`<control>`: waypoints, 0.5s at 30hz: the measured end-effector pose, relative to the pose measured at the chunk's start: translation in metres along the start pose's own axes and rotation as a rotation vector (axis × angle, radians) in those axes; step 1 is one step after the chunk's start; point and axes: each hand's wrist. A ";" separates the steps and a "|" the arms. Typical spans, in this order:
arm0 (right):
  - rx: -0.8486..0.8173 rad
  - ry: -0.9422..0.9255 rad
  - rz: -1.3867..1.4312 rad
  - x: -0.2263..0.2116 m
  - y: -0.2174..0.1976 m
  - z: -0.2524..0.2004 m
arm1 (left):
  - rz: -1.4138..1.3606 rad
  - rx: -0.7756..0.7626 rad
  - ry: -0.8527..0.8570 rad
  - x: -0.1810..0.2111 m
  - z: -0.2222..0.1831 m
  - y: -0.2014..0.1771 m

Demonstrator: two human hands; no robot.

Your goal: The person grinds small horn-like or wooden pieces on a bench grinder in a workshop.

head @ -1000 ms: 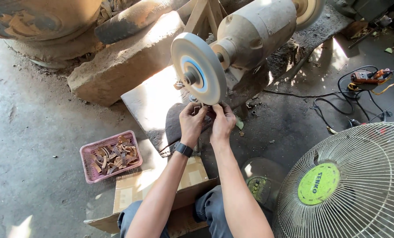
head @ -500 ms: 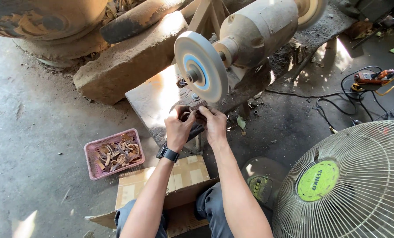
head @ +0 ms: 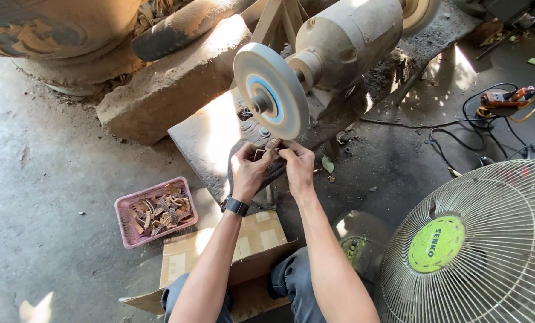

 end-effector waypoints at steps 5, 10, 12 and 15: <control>0.016 0.023 0.035 -0.008 0.002 -0.001 | -0.024 0.009 -0.003 -0.006 0.003 0.007; 0.054 -0.021 0.149 -0.008 -0.001 0.012 | -0.082 0.024 -0.073 0.005 0.013 0.027; 0.079 -0.016 0.143 0.003 -0.002 0.016 | -0.100 0.022 -0.104 0.008 0.014 0.025; 0.036 -0.015 0.077 0.006 0.007 0.007 | -0.077 0.034 -0.113 -0.004 0.011 0.009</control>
Point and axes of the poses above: each hand's wrist, its own z-axis towards the middle knuckle, its own y-axis out of the palm, x = y × z, and after that the axes turned 3 degrees about y, right-handed
